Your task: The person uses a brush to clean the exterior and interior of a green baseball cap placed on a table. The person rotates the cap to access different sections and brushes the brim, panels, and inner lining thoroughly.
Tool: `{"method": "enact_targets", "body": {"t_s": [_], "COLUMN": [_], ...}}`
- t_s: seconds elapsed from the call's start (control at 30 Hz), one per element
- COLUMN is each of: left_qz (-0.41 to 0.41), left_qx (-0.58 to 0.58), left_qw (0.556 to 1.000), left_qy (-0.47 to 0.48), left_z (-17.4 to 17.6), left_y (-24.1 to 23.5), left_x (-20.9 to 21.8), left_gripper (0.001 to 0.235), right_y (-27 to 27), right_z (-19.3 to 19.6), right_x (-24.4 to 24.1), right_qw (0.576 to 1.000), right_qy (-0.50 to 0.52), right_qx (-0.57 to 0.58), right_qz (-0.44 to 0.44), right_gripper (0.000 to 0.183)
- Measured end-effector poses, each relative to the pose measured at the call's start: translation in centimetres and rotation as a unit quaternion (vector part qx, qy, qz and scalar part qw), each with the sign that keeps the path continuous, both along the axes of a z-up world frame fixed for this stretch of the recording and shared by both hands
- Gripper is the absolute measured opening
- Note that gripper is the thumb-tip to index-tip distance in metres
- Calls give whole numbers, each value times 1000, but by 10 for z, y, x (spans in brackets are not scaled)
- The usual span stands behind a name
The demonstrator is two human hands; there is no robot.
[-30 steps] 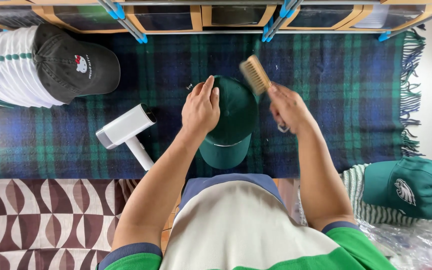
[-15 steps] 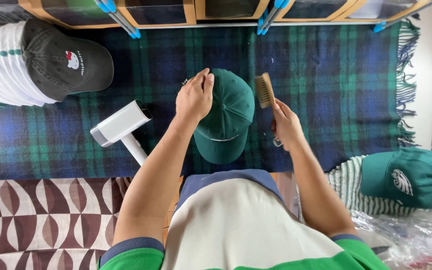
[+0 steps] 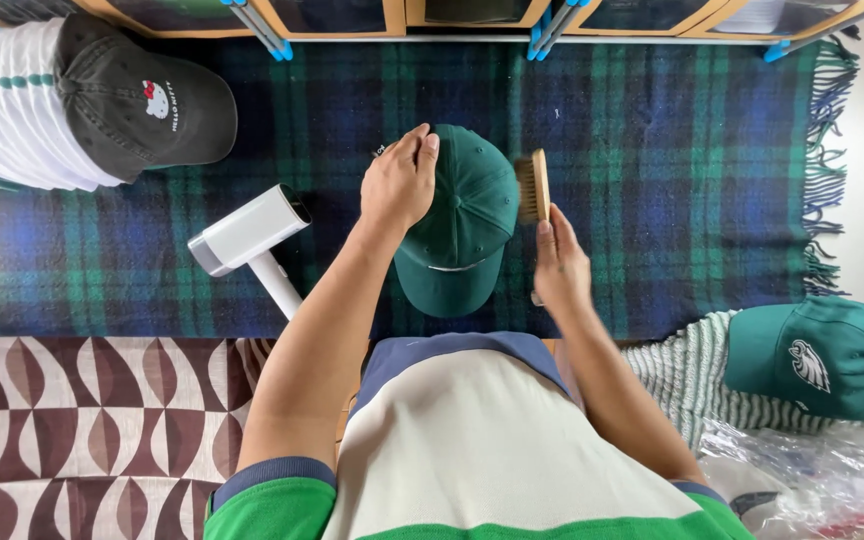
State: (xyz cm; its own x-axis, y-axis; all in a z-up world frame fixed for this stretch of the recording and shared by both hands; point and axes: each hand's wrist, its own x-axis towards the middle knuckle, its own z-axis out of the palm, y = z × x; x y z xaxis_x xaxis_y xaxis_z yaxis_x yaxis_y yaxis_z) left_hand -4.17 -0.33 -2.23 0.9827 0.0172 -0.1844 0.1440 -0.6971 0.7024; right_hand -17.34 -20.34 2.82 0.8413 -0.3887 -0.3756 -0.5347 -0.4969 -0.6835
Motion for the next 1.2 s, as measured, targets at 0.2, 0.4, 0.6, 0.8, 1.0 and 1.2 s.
{"method": "enact_targets", "body": {"t_s": [0.2,0.4,0.6,0.8,1.0,1.2], "left_qz": [-14,-10,-9,-16,-18,-14], "left_qx": [8,18,3,-18,-18,-13], "left_qw": [1000,1000,1000,999,998,999], "left_qy": [-23,-19,23,-36,-62,-51], "left_z": [0,-14,-9,-16,-3,-15], "left_y": [0,-4,2,-1,0,2], "left_x": [2,3,5,1,-3,-3], "left_gripper": [51,53,53,50,50,49], "right_y": [1,-17,-5,-34,-19,-31], "right_z": [-27,-76,8,-29,-34,-43], "right_x": [-15,-17,5,81,19,-43], "right_qw": [986,958,894,994,992,862], "right_qy": [-123,-62,-281,62,-124,-367], "right_qx": [110,215,-218,65,-9,-138], "right_qz": [-15,-178,271,66,1,321], "right_gripper": [41,31,45,41,42,32]}}
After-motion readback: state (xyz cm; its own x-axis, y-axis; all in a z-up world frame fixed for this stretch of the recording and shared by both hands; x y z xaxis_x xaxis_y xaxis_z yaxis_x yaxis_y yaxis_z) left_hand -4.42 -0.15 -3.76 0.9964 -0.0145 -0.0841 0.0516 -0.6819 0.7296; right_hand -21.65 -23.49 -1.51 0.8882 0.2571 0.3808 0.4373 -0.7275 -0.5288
